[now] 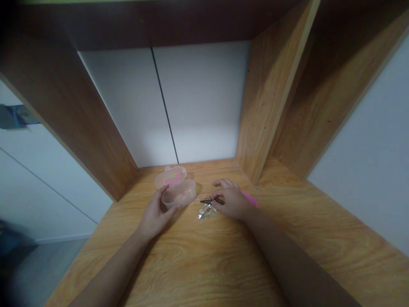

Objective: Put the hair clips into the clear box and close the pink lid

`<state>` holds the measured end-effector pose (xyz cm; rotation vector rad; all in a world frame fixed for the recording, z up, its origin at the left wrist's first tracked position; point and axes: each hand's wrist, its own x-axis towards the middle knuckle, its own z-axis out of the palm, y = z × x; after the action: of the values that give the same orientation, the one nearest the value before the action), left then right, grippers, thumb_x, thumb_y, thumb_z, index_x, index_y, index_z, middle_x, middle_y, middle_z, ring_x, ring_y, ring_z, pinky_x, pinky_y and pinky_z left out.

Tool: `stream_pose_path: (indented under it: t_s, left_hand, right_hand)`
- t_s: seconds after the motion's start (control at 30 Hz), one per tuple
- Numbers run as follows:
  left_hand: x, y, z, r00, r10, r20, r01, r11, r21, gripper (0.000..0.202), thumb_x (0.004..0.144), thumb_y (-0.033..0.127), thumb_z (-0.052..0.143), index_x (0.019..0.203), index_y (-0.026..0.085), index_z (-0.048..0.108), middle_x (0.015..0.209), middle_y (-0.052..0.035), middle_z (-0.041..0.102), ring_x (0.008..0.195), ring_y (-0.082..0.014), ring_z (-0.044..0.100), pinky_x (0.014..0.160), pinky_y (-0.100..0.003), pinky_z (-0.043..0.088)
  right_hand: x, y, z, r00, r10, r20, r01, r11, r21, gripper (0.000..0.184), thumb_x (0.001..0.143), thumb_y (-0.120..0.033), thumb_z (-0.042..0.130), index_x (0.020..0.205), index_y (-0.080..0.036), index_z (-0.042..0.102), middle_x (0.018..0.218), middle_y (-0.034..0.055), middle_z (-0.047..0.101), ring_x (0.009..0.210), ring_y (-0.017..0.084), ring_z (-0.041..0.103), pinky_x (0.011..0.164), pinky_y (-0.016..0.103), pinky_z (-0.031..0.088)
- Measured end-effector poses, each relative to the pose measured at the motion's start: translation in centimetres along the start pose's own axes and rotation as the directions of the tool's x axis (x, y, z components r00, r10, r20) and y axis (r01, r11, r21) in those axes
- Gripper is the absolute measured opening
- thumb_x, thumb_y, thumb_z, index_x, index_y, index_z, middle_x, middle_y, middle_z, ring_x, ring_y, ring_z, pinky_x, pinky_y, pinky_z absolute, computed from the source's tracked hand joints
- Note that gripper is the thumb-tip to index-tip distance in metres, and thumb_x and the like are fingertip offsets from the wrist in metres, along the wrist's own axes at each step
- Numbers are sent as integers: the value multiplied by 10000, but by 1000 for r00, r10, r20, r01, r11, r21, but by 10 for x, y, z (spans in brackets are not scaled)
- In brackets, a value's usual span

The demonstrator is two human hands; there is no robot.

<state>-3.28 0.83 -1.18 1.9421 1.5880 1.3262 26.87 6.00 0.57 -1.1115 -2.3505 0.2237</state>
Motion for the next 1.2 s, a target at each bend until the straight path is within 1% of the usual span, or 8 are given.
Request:
stream_pose_path:
  t_s: [0.17, 0.33, 0.5, 0.6, 0.73, 0.8, 0.97, 1.2]
  left_hand:
    - [1, 0, -1, 1000, 15, -5, -15, 1000, 0, 632, 807, 343, 726, 1369, 200, 474, 1337, -138, 591, 1247, -326, 576, 1087, -546, 449]
    - [1, -2, -1, 1000, 24, -6, -24, 999, 31, 625, 810, 354, 721, 1367, 207, 478, 1323, -130, 597, 1225, -309, 586, 1065, -544, 464]
    - [0, -2, -1, 999, 44, -10, -44, 999, 27, 608, 825, 360, 711, 1370, 217, 482, 1322, -123, 603, 1221, -299, 592, 1064, -533, 468]
    - [0, -2, -1, 999, 37, -12, -37, 998, 45, 625, 809, 362, 722, 1365, 198, 490, 1322, -129, 607, 1223, -304, 592, 1064, -517, 472]
    - [1, 0, -3, 999, 36, -9, -36, 998, 53, 637, 806, 365, 722, 1368, 181, 486, 1334, -144, 600, 1228, -312, 590, 1073, -523, 462]
    - [1, 0, -3, 999, 41, -2, -41, 998, 42, 631, 815, 357, 715, 1377, 195, 477, 1345, -140, 593, 1239, -309, 582, 1080, -523, 457]
    - [1, -2, -3, 999, 40, 6, -40, 998, 52, 631, 819, 363, 714, 1378, 188, 478, 1333, -141, 598, 1240, -313, 582, 1074, -521, 460]
    - [1, -1, -2, 999, 32, 14, -33, 998, 48, 620, 834, 388, 704, 1370, 172, 479, 1362, -151, 584, 1261, -308, 569, 1097, -522, 437]
  right_hand:
    - [2, -2, 2, 998, 45, -45, -44, 999, 13, 86, 801, -329, 737, 825, -247, 743, 1205, 106, 627, 1179, 297, 550, 1000, 501, 427]
    - [2, 3, 2, 997, 32, -64, -29, 999, 45, 60, 803, -308, 736, 808, -250, 723, 1165, 85, 648, 1142, 277, 570, 982, 479, 430]
    - [2, 3, 0, 998, 4, -59, -1, 998, 55, 106, 819, -365, 734, 774, -268, 744, 1109, 66, 672, 1100, 259, 589, 962, 456, 432]
    - [3, 3, -1, 996, -17, -92, 20, 999, 35, 95, 842, -324, 696, 779, -266, 736, 1081, 55, 687, 1068, 243, 603, 952, 437, 435]
    - [5, 8, -3, 977, 88, -196, -103, 992, -66, 100, 839, -331, 690, 794, -256, 738, 1025, 58, 711, 999, 251, 621, 921, 446, 438]
    - [5, 11, -4, 968, 139, -210, -166, 980, -113, 121, 845, -351, 686, 804, -254, 747, 1013, 62, 721, 990, 261, 621, 905, 454, 438]
    - [3, 12, -8, 976, 173, -134, -197, 962, -190, 185, 900, -345, 614, 885, -255, 774, 1095, 78, 712, 1062, 275, 598, 946, 481, 424]
    - [1, 7, -13, 986, 168, 4, -165, 971, -173, 146, 813, -371, 711, 877, -261, 782, 1207, 103, 663, 1162, 307, 561, 997, 505, 410]
